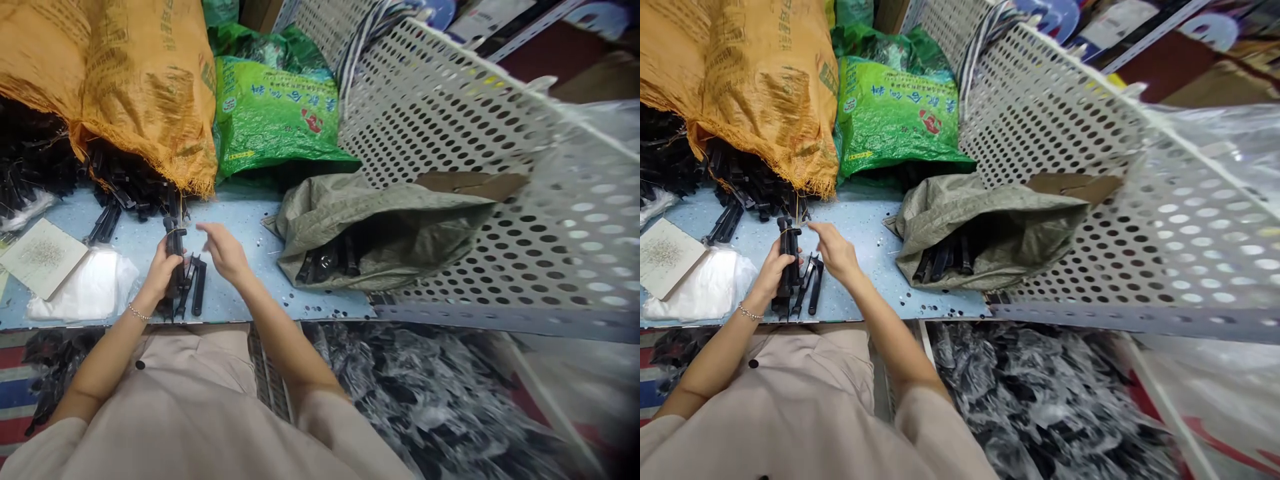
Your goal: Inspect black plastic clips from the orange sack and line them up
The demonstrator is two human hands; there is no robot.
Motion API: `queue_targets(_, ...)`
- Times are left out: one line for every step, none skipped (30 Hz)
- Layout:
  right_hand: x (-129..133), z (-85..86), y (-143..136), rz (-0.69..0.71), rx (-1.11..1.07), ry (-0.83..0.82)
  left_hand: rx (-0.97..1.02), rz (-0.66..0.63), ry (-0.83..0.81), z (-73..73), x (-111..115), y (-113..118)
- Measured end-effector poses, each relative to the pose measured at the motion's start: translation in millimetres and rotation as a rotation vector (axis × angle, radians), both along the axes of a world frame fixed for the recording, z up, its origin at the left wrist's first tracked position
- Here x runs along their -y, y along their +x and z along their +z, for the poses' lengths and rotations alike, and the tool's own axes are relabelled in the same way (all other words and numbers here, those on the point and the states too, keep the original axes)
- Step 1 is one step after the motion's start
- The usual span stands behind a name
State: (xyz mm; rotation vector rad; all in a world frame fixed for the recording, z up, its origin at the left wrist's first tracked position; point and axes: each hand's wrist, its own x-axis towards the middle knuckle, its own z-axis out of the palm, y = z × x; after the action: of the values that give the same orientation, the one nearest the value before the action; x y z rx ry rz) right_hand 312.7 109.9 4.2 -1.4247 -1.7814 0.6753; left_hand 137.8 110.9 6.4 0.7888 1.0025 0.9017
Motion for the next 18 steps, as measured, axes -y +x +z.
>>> queue_targets(-19,5.6,5,0.054,0.119,0.056,-0.01,-0.007,0.013,0.5,-2,-2)
queue_targets(-38,9.9,8,0.123,0.238,0.085,-0.019,0.001,0.035,0.8,-5,-5)
queue_targets(-55,12.7,11,0.18,0.341,0.105,-0.025,0.018,0.057,1.1,-9,-7)
queue_targets(-70,13.9,11,0.227,0.426,0.12,-0.027,0.042,0.076,1.2,-14,-9)
queue_targets(-81,13.8,10,0.26,0.49,0.137,-0.03,0.07,0.09,1.0,-20,-11)
queue_targets(-89,12.4,8,0.281,0.536,0.159,-0.034,0.103,0.1,0.5,-26,-12)
queue_targets(-95,10.2,5,0.29,0.569,0.184,-0.037,0.134,0.108,-0.4,-31,-13)
queue_targets(-97,7.4,3,0.288,0.589,0.211,-0.04,0.156,0.116,-1.5,-36,-14)
queue_targets(-99,4.4,0,0.279,0.6,0.237,-0.041,0.17,0.127,-3.0,-41,-15)
queue_targets(-99,1.5,-1,0.267,0.602,0.261,-0.041,0.183,0.139,-4.5,-44,-17)
queue_targets(-98,-0.9,-1,0.256,0.595,0.282,-0.041,0.186,0.147,-5.9,-48,-19)
queue_targets(-97,-2.7,-1,0.247,0.576,0.303,-0.042,0.191,0.149,-6.9,-51,-21)
queue_targets(-95,-3.6,0,0.241,0.55,0.323,-0.047,0.205,0.145,-7.5,-53,-24)
queue_targets(-94,-3.5,1,0.236,0.52,0.342,-0.054,0.235,0.135,-7.4,-56,-27)
queue_targets(-92,-2.5,1,0.226,0.488,0.358,-0.061,0.276,0.125,-6.7,-59,-30)
queue_targets(-89,-0.6,-1,0.211,0.452,0.37,-0.063,0.319,0.118,-5.6,-61,-32)
queue_targets(-86,2.1,-4,0.202,0.416,0.376,-0.061,0.353,0.118,-4.1,-63,-34)
queue_targets(-83,5.3,-8,0.207,0.38,0.377,-0.056,0.369,0.123,-2.5,-65,-35)
